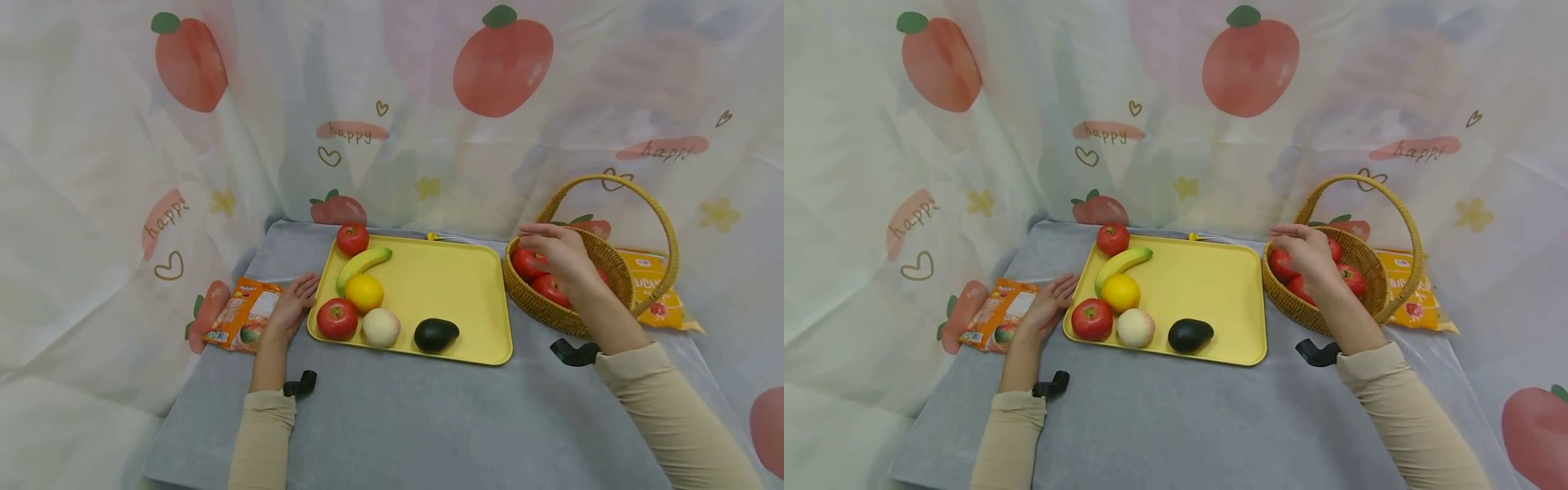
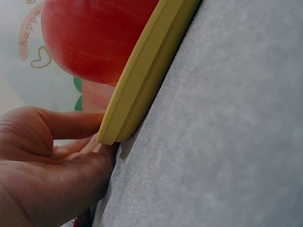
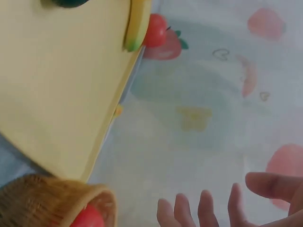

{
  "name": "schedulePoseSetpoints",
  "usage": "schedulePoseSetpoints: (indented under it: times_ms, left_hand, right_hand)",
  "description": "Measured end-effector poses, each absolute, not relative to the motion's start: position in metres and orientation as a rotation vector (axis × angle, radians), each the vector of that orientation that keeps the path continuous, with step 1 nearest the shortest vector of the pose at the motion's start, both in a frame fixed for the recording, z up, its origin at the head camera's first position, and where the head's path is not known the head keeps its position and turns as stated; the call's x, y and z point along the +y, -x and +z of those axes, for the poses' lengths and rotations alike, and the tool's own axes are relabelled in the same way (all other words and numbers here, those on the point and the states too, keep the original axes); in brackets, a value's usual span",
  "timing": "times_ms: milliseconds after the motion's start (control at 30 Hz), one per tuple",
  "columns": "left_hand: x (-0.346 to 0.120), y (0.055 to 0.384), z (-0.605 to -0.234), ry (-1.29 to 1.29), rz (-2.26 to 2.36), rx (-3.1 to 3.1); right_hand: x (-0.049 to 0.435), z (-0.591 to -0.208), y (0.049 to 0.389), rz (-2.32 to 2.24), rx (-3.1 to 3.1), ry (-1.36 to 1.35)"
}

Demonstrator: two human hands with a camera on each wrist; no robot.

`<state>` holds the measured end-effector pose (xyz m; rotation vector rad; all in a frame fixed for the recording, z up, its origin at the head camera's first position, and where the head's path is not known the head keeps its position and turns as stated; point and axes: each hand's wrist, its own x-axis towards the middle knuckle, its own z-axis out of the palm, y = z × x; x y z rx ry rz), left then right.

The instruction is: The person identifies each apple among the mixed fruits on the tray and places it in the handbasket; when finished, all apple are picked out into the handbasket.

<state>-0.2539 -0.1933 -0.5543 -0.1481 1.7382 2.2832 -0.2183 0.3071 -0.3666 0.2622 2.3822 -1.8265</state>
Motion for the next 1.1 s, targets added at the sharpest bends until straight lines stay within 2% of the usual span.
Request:
schedulePoseSetpoints:
  times_ms: [267,600,1100]
  left_hand:
    - [-0.194,0.255,-0.557,0.152,2.277,1.753]
    - [-0.194,0.254,-0.555,0.152,2.275,1.758]
    - [-0.193,0.255,-0.555,0.152,2.274,1.77]
  right_hand:
    - [0.263,-0.366,0.213,-1.864,2.288,-0.002]
    - [0.215,-0.371,0.207,-1.881,2.144,0.198]
    - [0.154,-0.398,0.202,-1.963,1.883,0.345]
